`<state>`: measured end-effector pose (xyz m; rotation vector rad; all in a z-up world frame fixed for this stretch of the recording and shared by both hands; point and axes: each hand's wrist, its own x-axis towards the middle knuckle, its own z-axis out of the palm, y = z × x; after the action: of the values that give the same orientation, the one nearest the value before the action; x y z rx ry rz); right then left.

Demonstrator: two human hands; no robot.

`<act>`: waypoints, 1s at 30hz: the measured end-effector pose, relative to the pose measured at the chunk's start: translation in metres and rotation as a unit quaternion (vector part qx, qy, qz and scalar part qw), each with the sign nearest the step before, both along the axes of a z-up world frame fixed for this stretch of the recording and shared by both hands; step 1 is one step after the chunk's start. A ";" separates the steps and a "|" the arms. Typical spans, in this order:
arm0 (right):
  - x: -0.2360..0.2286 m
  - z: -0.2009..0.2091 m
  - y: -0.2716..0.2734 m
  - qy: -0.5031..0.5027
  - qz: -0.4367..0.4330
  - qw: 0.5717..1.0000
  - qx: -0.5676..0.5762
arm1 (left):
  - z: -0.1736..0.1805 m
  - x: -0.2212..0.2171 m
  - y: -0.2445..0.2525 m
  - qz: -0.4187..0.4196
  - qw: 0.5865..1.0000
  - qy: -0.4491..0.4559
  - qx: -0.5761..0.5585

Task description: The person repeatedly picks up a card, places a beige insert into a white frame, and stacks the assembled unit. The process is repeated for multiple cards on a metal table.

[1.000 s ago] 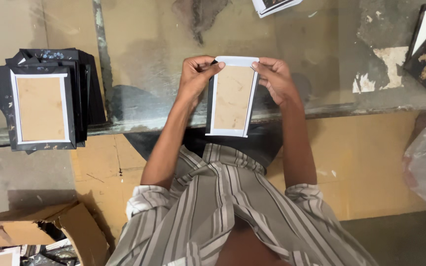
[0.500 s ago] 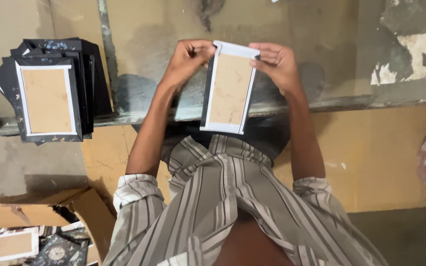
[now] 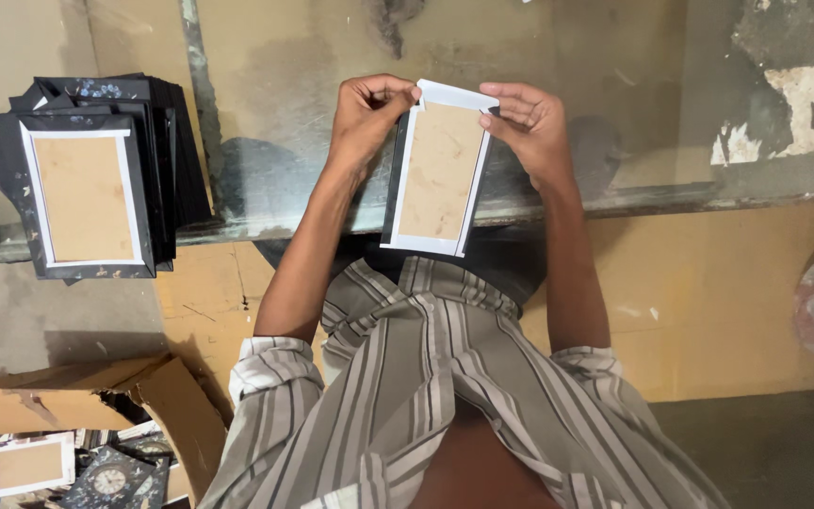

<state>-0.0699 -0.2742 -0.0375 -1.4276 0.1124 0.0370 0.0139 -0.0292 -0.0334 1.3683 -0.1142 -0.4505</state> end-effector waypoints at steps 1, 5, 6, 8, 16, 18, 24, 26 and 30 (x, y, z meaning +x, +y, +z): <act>0.001 0.000 0.000 -0.002 -0.002 1.000 0.000 | 0.002 0.000 0.000 -0.003 1.000 -0.008 0.005; -0.002 -0.005 0.000 -0.010 -0.009 1.000 -0.004 | 0.005 -0.003 0.005 -0.040 0.999 -0.024 0.006; -0.002 -0.007 0.001 -0.013 -0.012 1.000 -0.006 | 0.005 -0.003 0.008 -0.055 0.998 -0.025 0.002; -0.001 -0.013 -0.001 -0.014 -0.022 1.000 -0.003 | 0.007 0.001 0.017 -0.098 0.995 -0.011 -0.016; -0.004 -0.015 0.013 -0.056 -0.050 0.995 -0.069 | 0.002 0.010 0.031 -0.161 0.979 -0.112 0.058; -0.003 -0.004 0.019 -0.076 -0.059 0.991 -0.097 | 0.004 0.011 0.027 -0.143 0.976 -0.142 0.078; -0.018 0.016 0.035 -0.240 -0.091 0.824 -0.505 | 0.029 -0.003 0.035 -0.096 0.785 -0.524 0.316; -0.019 0.018 0.037 -0.210 -0.077 0.854 -0.470 | 0.035 -0.011 0.036 -0.132 0.837 -0.479 0.230; -0.010 0.024 0.027 -0.165 -0.034 0.891 -0.422 | 0.030 -0.022 0.029 -0.208 0.861 -0.398 0.240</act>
<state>-0.0802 -0.2474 -0.0136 -2.2779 -0.1251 -0.3543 -0.0076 -0.0002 -0.0031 1.9698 -1.0580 -0.2397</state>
